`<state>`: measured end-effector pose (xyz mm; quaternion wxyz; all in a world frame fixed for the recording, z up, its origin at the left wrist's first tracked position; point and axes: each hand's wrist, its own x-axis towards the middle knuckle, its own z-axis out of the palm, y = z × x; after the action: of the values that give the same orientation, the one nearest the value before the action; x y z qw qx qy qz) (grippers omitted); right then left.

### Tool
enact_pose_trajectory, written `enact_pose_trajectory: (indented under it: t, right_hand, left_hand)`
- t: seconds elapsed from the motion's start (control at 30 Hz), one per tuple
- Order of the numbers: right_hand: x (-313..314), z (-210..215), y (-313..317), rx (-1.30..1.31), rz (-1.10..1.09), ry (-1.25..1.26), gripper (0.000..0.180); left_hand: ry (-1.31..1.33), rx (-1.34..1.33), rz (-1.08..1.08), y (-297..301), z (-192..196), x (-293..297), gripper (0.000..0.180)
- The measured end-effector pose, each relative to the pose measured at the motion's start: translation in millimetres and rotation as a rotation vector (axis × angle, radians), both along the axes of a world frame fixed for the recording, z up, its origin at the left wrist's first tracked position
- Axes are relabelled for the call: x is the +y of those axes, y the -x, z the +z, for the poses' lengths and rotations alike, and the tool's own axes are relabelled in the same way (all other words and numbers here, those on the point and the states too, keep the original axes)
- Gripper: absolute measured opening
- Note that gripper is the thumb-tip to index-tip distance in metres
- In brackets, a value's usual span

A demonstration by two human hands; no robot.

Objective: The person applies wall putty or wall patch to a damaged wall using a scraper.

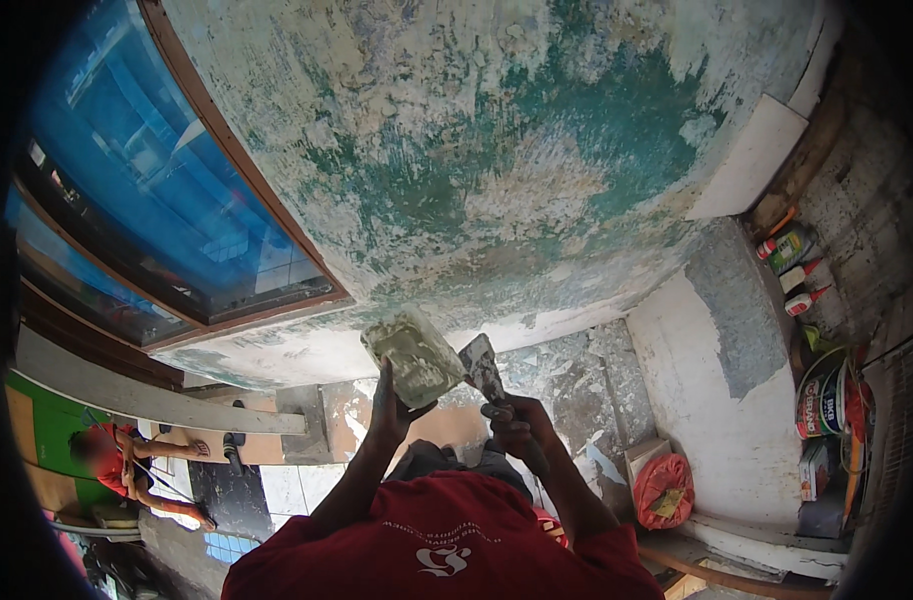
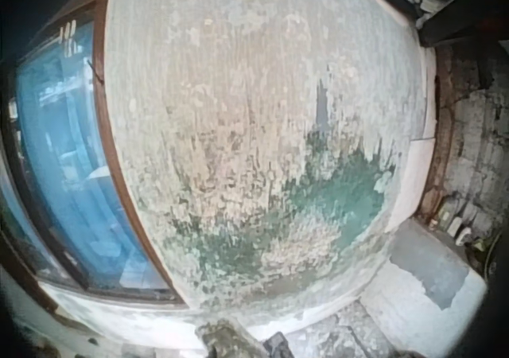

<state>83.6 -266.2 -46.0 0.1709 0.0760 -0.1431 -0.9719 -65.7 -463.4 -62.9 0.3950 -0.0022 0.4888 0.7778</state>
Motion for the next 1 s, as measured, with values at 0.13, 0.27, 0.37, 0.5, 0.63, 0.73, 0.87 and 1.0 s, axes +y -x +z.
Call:
enact_pose_trajectory:
  t: [0.13,0.27,0.37,0.5,0.63,0.73,0.87,1.0]
  right_hand:
    - [-22.2,5.8,10.1,-0.051,-0.065,-0.331,0.022]
    - [-60.9,16.6,32.4,-0.135,-0.090,-1.662,0.053]
    - [-83.6,2.9,52.5,-0.155,-0.024,-1.981,0.059]
    - [-106.1,-3.2,70.0,-0.115,-0.020,-2.270,0.062]
    - [-124.2,1.6,82.2,-0.031,-0.040,-2.352,0.063]
    - [-137.8,10.8,84.5,0.019,0.040,-2.321,0.063]
    - [-147.5,27.1,79.6,0.012,0.282,-2.207,0.064]
    - [-159.1,30.7,74.4,-0.214,0.079,-1.736,0.057]
  left_hand:
    - [0.028,-0.026,0.070,-0.8,10.9,-0.4,0.079]
    - [-0.016,-0.098,-0.004,19.7,4.0,-15.0,0.068]
    - [-0.055,-0.160,-0.041,42.7,13.2,-26.0,0.066]
    - [-0.016,-0.175,-0.067,77.5,21.1,-42.6,0.074]
    - [0.011,-0.031,-0.124,98.2,39.9,-61.5,0.074]
    - [-0.046,-0.405,-0.166,129.2,7.1,-78.0,0.077]
    - [-0.005,-0.455,-0.190,150.0,5.8,-88.0,0.079]
    - [-0.112,-0.465,-0.303,164.8,-7.8,-101.4,0.077]
